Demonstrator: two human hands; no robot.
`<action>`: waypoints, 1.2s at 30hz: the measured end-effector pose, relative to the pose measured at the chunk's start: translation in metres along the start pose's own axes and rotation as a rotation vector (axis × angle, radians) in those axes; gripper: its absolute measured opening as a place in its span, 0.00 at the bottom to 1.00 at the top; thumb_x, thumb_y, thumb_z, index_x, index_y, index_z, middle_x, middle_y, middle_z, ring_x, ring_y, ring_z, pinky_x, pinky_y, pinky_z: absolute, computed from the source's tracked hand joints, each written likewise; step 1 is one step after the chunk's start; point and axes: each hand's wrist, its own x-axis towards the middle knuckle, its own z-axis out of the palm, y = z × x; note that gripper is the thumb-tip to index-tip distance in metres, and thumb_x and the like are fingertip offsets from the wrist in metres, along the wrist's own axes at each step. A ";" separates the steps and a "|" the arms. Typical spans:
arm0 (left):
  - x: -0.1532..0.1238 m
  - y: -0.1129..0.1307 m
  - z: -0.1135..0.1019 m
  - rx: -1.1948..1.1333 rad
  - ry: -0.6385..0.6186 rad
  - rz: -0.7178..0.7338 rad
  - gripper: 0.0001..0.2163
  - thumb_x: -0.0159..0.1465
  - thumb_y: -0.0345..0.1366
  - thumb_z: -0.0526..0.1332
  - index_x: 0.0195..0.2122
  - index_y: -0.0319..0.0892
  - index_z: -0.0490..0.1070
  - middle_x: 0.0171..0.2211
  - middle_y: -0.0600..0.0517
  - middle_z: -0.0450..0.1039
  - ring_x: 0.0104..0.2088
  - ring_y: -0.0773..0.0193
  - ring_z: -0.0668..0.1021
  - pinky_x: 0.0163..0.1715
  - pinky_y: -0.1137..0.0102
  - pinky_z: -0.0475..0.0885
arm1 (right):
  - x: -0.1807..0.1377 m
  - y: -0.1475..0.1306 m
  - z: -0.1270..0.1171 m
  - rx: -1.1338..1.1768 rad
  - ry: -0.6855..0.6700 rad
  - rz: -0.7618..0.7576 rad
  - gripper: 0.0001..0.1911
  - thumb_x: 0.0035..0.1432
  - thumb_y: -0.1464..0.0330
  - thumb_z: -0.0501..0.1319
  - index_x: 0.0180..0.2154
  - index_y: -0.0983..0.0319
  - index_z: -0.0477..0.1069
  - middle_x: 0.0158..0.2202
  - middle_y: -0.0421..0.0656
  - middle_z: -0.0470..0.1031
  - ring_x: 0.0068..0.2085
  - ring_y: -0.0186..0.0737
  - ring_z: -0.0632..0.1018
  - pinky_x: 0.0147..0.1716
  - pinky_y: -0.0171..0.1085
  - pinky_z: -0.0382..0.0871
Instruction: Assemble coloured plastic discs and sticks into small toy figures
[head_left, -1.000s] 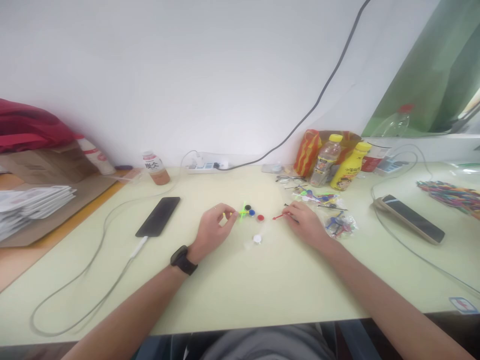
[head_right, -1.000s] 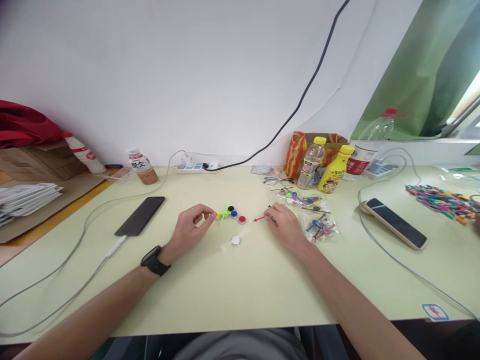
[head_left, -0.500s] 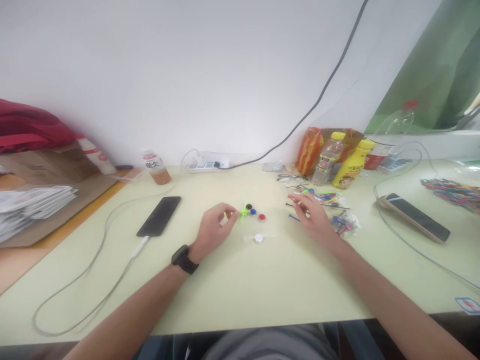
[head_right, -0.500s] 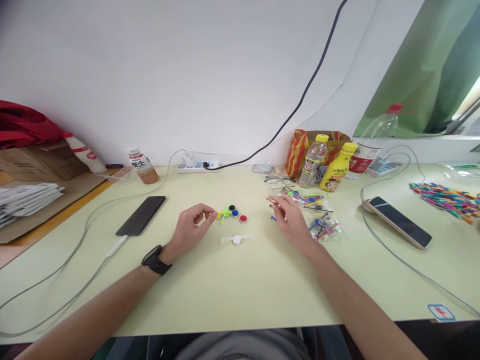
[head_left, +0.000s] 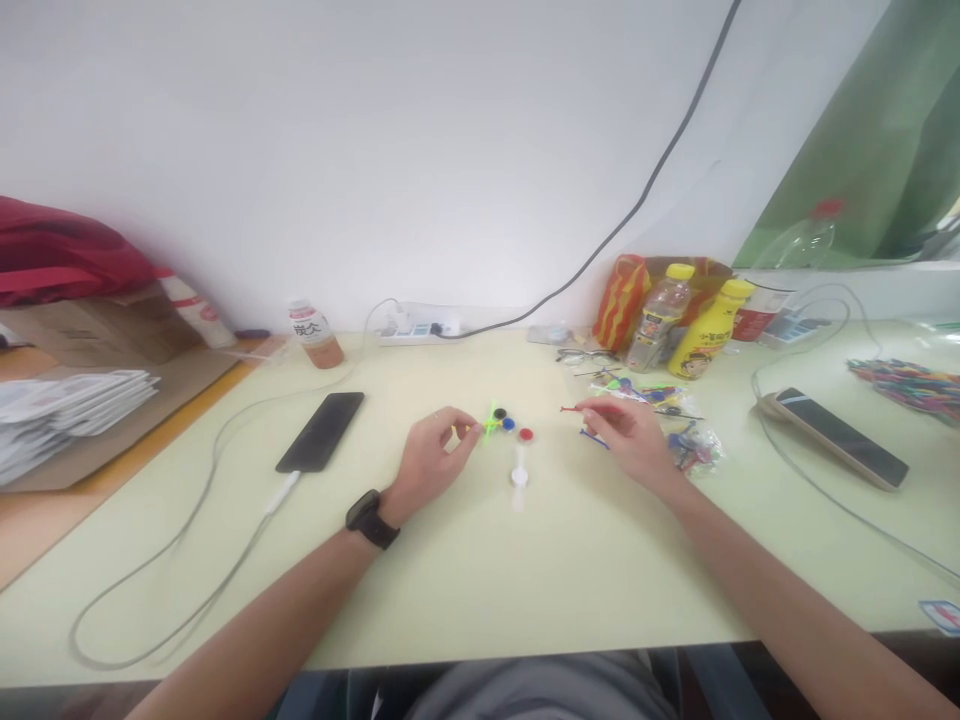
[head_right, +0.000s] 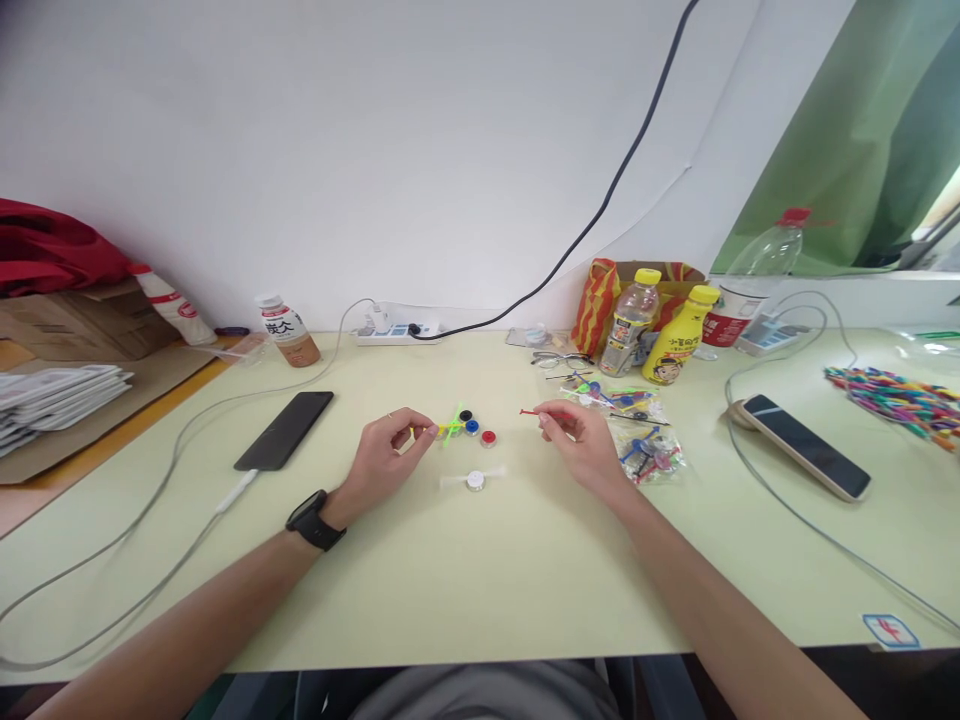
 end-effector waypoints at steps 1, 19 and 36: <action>0.000 0.000 0.000 0.000 0.000 0.002 0.07 0.70 0.39 0.62 0.36 0.44 0.76 0.29 0.56 0.73 0.26 0.68 0.66 0.27 0.70 0.62 | -0.001 0.000 0.001 0.023 -0.014 0.009 0.18 0.65 0.53 0.64 0.43 0.60 0.78 0.38 0.47 0.81 0.34 0.43 0.79 0.38 0.43 0.77; -0.002 -0.001 0.004 -0.015 -0.004 0.006 0.06 0.69 0.38 0.63 0.36 0.43 0.76 0.29 0.56 0.73 0.25 0.69 0.64 0.27 0.71 0.61 | -0.009 0.003 0.014 -0.234 -0.305 -0.100 0.11 0.69 0.65 0.56 0.45 0.58 0.78 0.43 0.45 0.83 0.44 0.47 0.82 0.44 0.44 0.77; -0.003 -0.001 0.005 -0.006 -0.030 0.008 0.07 0.69 0.38 0.62 0.36 0.43 0.76 0.28 0.56 0.72 0.25 0.68 0.64 0.27 0.70 0.61 | -0.006 0.006 0.005 -0.380 -0.280 -0.255 0.13 0.70 0.69 0.55 0.45 0.59 0.78 0.39 0.46 0.80 0.39 0.44 0.80 0.39 0.40 0.74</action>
